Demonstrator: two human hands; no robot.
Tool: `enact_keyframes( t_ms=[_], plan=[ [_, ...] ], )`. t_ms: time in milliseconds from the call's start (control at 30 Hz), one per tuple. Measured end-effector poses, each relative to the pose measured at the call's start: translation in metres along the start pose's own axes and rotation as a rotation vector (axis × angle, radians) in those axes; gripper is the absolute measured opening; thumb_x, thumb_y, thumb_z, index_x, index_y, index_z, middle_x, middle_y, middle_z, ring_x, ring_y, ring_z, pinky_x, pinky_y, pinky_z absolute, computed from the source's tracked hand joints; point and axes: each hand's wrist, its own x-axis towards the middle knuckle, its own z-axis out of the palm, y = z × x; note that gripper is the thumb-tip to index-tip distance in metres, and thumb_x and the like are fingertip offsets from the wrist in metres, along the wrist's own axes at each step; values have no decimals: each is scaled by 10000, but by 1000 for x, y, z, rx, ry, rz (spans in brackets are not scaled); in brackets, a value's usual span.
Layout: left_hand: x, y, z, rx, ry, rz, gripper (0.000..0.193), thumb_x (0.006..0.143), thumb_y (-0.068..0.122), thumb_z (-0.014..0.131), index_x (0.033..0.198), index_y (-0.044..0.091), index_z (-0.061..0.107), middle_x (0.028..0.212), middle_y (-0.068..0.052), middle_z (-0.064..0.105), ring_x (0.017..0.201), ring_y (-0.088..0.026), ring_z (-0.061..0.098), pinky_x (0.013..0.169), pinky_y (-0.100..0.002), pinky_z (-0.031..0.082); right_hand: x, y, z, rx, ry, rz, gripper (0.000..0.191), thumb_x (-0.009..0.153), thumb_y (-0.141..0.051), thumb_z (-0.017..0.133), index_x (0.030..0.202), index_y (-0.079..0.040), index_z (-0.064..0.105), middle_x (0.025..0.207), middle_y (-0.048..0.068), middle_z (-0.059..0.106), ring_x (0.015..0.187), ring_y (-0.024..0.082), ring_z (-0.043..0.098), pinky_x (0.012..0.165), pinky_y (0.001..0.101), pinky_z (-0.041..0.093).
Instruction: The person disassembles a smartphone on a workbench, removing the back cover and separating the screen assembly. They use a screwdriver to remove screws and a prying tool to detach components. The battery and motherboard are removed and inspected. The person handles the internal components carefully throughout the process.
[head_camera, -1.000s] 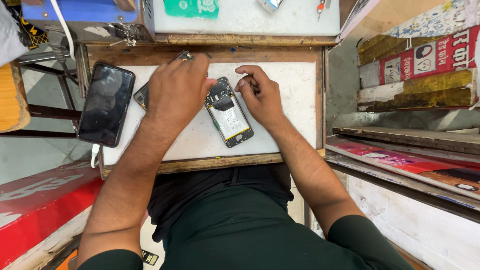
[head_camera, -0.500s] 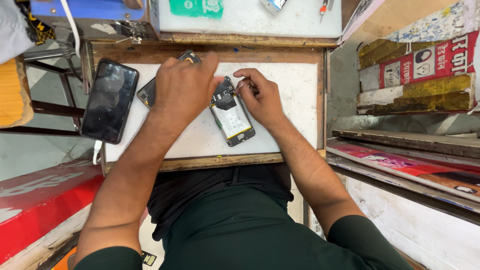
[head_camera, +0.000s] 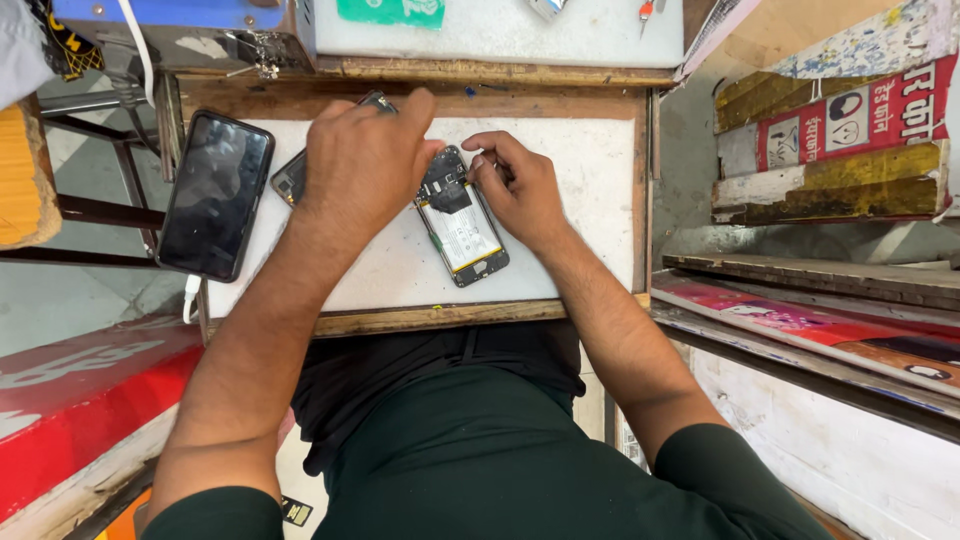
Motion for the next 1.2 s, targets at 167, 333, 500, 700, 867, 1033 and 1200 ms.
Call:
enact_keyframes(
  t_ms=[167,333,500,700,867,1033,1200],
  plan=[
    [3,0,4,-110,-108,-9,291,964,246,726,1179,83,617,815,-108,723,732,-293,735,663,-460,573,0,-1,-3,15,-1,-9,193,1035,-12,592,1211,-47,660,872,50,749,799,73,714,689,216,565],
    [0,-4,6,-168,-38,-18,330,940,203,754,1196,79,587,855,-99,741,745,-318,734,637,-483,566,-2,-10,-10,40,28,-64,163,1044,-10,594,1185,-30,673,911,52,744,860,87,731,725,215,573],
    [-2,-7,9,23,-193,-131,361,1019,401,743,1186,123,585,826,-82,745,773,-330,731,767,-470,576,-63,-26,-62,61,-213,64,106,1002,-10,601,1044,-9,698,978,67,769,773,133,674,699,256,544],
    [-1,-15,13,-260,-280,-123,362,984,134,643,1334,155,557,1019,-92,746,783,-269,749,626,-426,593,-165,-16,-81,-260,-826,68,347,875,-63,649,1209,-54,746,1138,176,746,960,343,707,853,447,551],
    [-7,-14,16,-130,-44,5,352,972,201,674,1301,117,584,993,-105,755,805,-251,748,650,-417,588,-219,12,-23,-684,-112,96,266,828,-223,759,1033,-56,746,1015,159,718,995,397,620,861,510,483],
    [-13,-7,17,-194,-77,8,378,990,181,682,1351,130,583,917,-81,751,775,-257,742,655,-439,582,-244,12,-12,-466,-119,273,94,924,-146,677,929,-66,726,933,100,726,930,326,667,815,491,510],
    [-16,-9,14,-213,168,136,418,924,107,679,1329,86,576,997,-113,746,832,-285,747,674,-439,583,-233,-22,-32,-325,-528,282,118,934,-151,644,919,-57,713,872,125,739,855,315,716,773,451,564]
  ],
)
